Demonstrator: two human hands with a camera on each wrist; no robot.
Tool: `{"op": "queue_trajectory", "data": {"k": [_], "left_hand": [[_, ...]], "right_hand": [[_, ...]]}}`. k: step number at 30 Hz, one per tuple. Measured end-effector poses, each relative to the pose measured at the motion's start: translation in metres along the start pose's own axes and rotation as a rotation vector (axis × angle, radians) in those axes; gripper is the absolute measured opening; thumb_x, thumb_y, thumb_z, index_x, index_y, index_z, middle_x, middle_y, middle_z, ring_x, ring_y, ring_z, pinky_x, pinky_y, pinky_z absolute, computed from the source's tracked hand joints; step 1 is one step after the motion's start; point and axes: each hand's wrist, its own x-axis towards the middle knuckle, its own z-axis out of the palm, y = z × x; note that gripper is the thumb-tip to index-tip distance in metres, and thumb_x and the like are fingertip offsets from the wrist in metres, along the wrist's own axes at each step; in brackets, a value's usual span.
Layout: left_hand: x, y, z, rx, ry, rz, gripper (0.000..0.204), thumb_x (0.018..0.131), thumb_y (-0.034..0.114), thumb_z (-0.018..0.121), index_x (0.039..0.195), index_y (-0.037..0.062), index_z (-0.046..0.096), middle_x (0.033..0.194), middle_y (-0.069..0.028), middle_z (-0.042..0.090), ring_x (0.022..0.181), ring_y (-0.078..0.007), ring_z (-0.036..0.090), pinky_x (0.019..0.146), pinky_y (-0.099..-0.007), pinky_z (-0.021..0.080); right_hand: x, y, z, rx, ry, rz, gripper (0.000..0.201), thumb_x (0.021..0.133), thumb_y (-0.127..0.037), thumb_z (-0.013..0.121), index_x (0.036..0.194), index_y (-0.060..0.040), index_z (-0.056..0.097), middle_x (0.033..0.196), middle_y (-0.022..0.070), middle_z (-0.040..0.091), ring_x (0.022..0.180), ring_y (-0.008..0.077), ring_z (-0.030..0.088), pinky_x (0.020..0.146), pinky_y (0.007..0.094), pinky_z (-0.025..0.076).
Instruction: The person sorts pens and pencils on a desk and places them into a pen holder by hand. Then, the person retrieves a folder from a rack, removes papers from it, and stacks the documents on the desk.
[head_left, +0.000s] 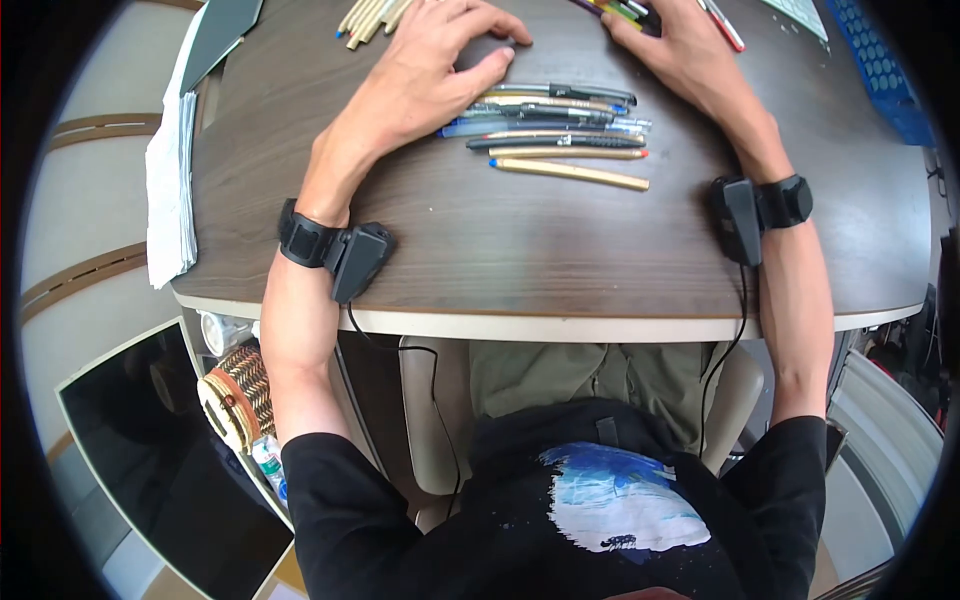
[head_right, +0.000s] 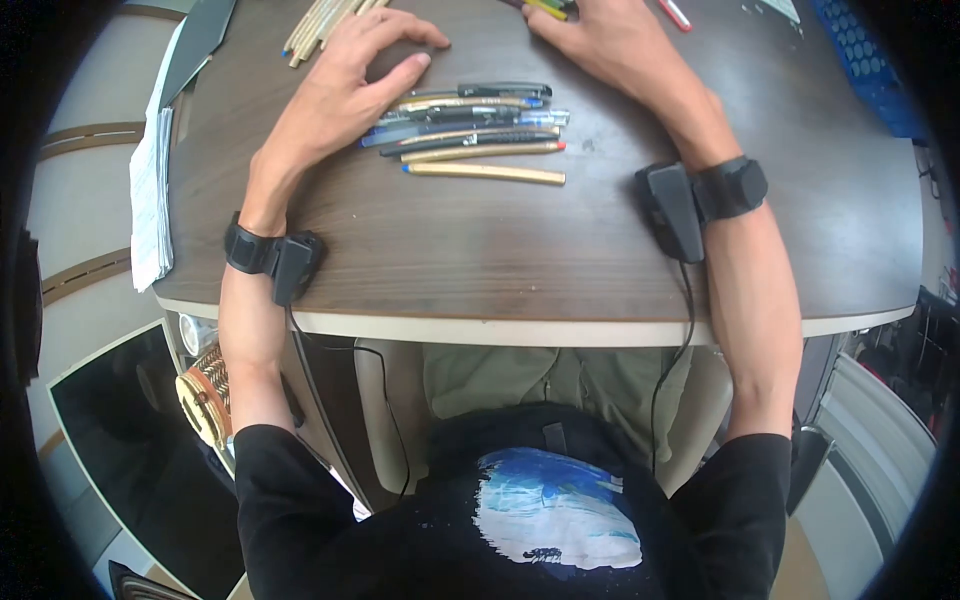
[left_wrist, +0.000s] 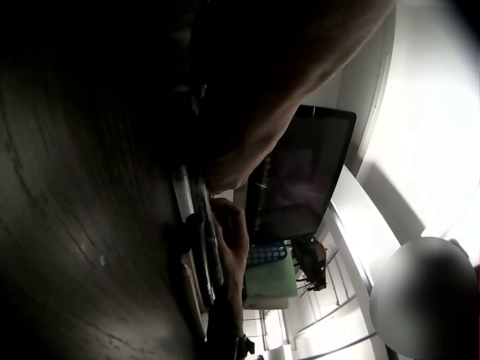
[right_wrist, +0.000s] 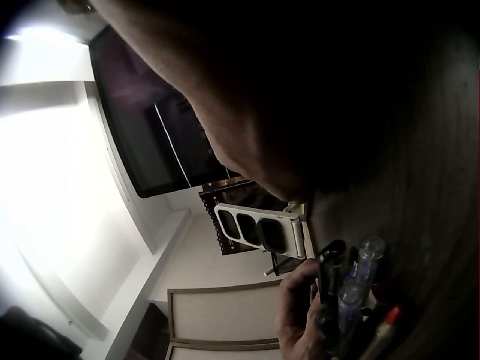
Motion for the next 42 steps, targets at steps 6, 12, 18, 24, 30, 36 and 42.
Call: {"op": "queue_trajectory", "data": {"k": [6, 12, 18, 24, 30, 36, 42], "left_hand": [[-0.006, -0.007, 0.003, 0.02, 0.022, -0.028, 0.024, 0.106, 0.025, 0.067, 0.124, 0.0115, 0.075, 0.127, -0.0056, 0.066, 0.124, -0.0273, 0.056, 0.112, -0.0417, 0.044], [-0.004, -0.001, -0.005, -0.055, -0.024, -0.076, 0.027, 0.106, 0.034, 0.071, 0.121, 0.0129, 0.077, 0.129, -0.0056, 0.066, 0.127, -0.0259, 0.053, 0.113, -0.0423, 0.043], [-0.003, 0.004, -0.01, -0.102, -0.073, -0.146, 0.041, 0.095, 0.046, 0.083, 0.123, 0.0157, 0.078, 0.134, -0.0052, 0.063, 0.134, -0.0269, 0.05, 0.122, -0.0457, 0.037], [-0.004, -0.005, -0.009, -0.152, -0.08, -0.152, 0.041, 0.097, 0.046, 0.082, 0.123, 0.015, 0.078, 0.133, -0.0045, 0.064, 0.131, -0.0254, 0.051, 0.12, -0.0439, 0.039], [-0.005, -0.002, -0.008, -0.092, -0.055, -0.123, 0.039, 0.098, 0.045, 0.081, 0.124, 0.0157, 0.078, 0.129, -0.0024, 0.064, 0.13, -0.0239, 0.051, 0.117, -0.0425, 0.041], [-0.006, -0.003, -0.007, -0.123, -0.06, -0.133, 0.042, 0.095, 0.046, 0.084, 0.126, 0.0179, 0.079, 0.131, -0.0027, 0.064, 0.132, -0.024, 0.05, 0.116, -0.0434, 0.043], [-0.005, -0.002, -0.01, -0.153, -0.078, -0.092, 0.036, 0.094, 0.042, 0.085, 0.121, 0.0193, 0.079, 0.13, 0.0001, 0.067, 0.138, -0.0214, 0.054, 0.135, -0.053, 0.021]], "right_hand": [[0.004, 0.018, 0.011, -0.07, 0.046, -0.1, 0.025, 0.103, -0.023, 0.073, 0.124, -0.0098, 0.072, 0.122, 0.0062, 0.064, 0.112, 0.0222, 0.062, 0.092, 0.0359, 0.052], [0.002, 0.027, 0.015, -0.013, 0.09, -0.1, 0.022, 0.097, -0.018, 0.076, 0.117, -0.0099, 0.073, 0.112, 0.0092, 0.062, 0.102, 0.0269, 0.061, 0.088, 0.0408, 0.051], [-0.001, 0.021, 0.01, 0.022, 0.066, -0.043, 0.025, 0.096, -0.023, 0.079, 0.117, -0.0106, 0.073, 0.115, 0.01, 0.062, 0.112, 0.0287, 0.06, 0.096, 0.0434, 0.05], [0.002, 0.02, 0.013, 0.011, 0.069, -0.038, 0.03, 0.094, -0.028, 0.082, 0.119, -0.0116, 0.075, 0.127, 0.0137, 0.063, 0.127, 0.0332, 0.06, 0.109, 0.0459, 0.049], [0.002, 0.024, 0.013, -0.006, 0.063, -0.05, 0.032, 0.094, -0.029, 0.083, 0.121, -0.0118, 0.076, 0.131, 0.0145, 0.063, 0.13, 0.0341, 0.059, 0.111, 0.0472, 0.048], [0.001, 0.024, 0.013, 0.008, 0.047, -0.02, 0.032, 0.094, -0.029, 0.083, 0.12, -0.0116, 0.076, 0.132, 0.015, 0.063, 0.13, 0.0347, 0.059, 0.112, 0.0474, 0.048], [0.002, 0.022, 0.011, -0.001, 0.05, -0.015, 0.03, 0.094, -0.029, 0.083, 0.118, -0.0115, 0.077, 0.132, 0.0156, 0.063, 0.132, 0.036, 0.058, 0.113, 0.0479, 0.047]]}}
